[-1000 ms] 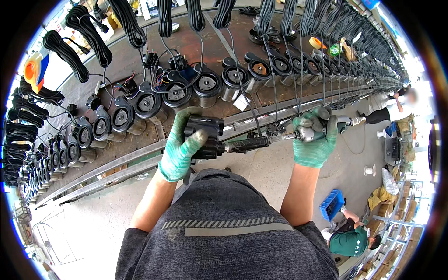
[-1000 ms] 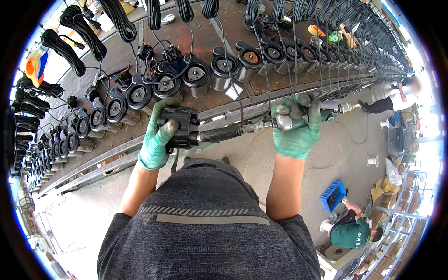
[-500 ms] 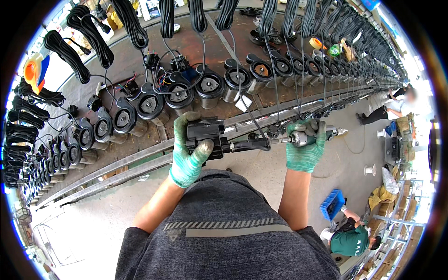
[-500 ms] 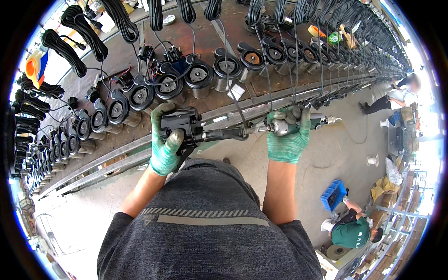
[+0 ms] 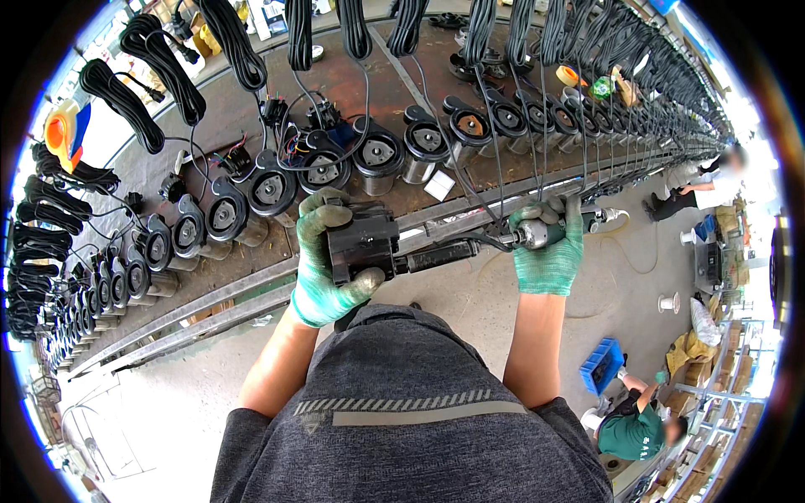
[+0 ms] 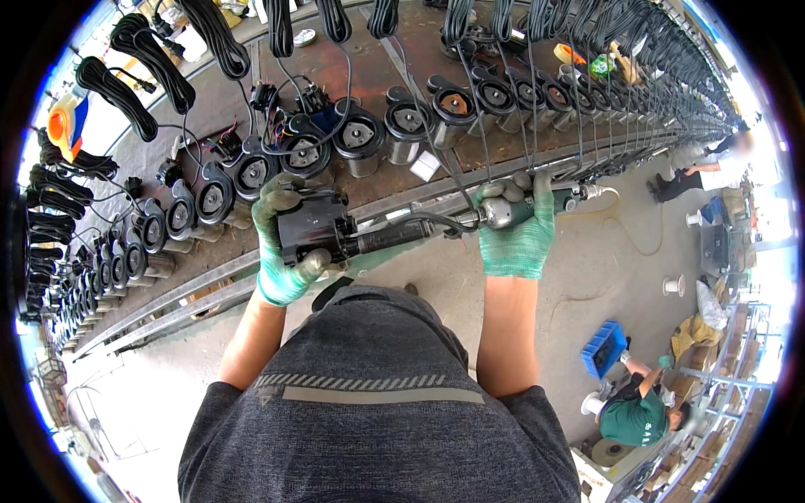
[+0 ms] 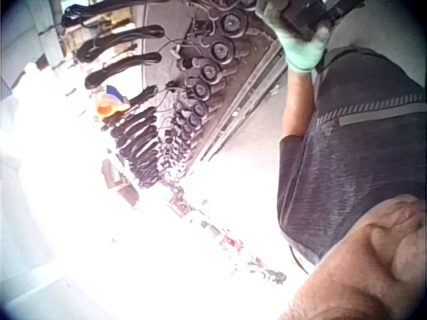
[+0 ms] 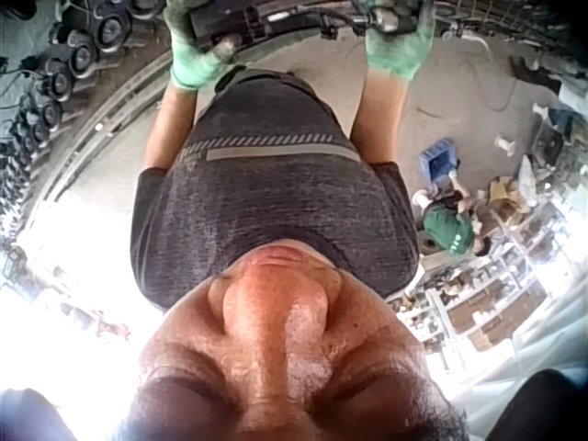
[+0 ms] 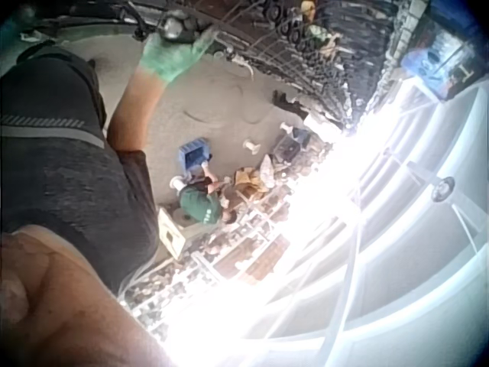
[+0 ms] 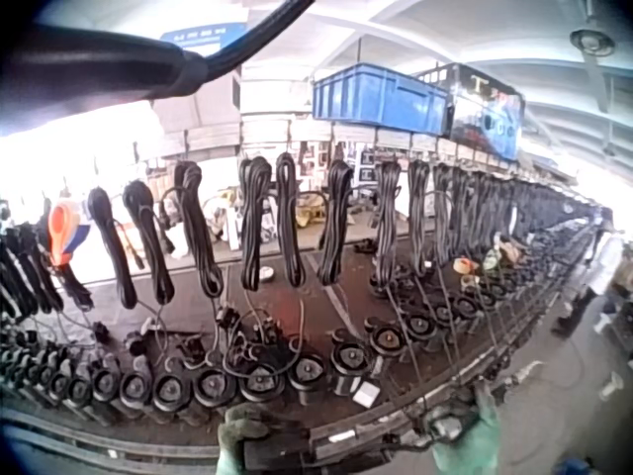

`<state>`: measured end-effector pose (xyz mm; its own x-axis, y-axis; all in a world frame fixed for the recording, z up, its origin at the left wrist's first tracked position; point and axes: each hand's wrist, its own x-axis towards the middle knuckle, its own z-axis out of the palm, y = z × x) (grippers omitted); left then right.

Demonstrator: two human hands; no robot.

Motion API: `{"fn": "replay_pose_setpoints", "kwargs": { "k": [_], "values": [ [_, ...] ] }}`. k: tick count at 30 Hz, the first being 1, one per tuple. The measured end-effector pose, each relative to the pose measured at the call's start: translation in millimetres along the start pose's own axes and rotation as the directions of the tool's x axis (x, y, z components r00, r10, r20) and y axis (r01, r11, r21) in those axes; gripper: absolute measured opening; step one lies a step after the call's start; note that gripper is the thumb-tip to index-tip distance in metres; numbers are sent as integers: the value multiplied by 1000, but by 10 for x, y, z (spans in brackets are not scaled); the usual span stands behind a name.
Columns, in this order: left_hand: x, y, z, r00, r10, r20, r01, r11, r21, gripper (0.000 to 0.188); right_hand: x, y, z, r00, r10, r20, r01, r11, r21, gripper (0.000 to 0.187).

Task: The person uses a pneumatic screwdriver to attach black electrical components to a long metal rail in a workshop. They repeatedly pick up components from the table, align them with the rail, and secure them using the tool. The person works along the length of the rail, moving from one position to the next.

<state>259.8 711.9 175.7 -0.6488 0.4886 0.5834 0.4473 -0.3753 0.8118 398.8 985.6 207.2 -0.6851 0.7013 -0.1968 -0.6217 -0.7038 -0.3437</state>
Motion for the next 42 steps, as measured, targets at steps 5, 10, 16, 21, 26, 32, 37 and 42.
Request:
{"fn": "replay_pose_setpoints", "kwargs": {
  "k": [5, 10, 16, 21, 26, 32, 37, 42],
  "values": [
    [-32, -81, 10, 999, -1, -36, 1, 1000, -1, 84, 41, -23, -44, 999, -14, -49, 12, 999, -35, 20],
    [-47, -105, 98, 998, -8, -70, 10, 999, 39, 85, 58, -88, -68, 1000, -8, 8, 9, 999, -46, 23],
    [17, -92, 135, 997, 72, 0, -71, 985, 157, 83, 45, -138, -42, 997, -73, 29, 76, 992, -99, 29],
    [95, -120, 369, 986, 158, -60, -48, 601, 798, 70, -207, 54, 65, 959, -158, 237, 196, 970, -144, 32],
    [99, -237, 395, 632, -756, -169, 377, 491, -786, 55, -263, -30, 47, 962, -64, 264, 72, 997, -21, 31],
    [223, -123, 677, 595, -803, -38, 262, 238, -935, 66, 106, -459, -244, 988, -56, 147, 45, 996, 79, 40],
    [820, -560, 372, 637, -710, -299, 63, 435, -898, 56, 288, -1089, -563, 961, -261, 92, 247, 959, 140, 36],
    [1921, -1232, 249, 471, -557, -684, 68, 796, -601, 40, 176, -1436, -907, 936, -352, 22, 344, 924, 165, 28]
  ]
}}
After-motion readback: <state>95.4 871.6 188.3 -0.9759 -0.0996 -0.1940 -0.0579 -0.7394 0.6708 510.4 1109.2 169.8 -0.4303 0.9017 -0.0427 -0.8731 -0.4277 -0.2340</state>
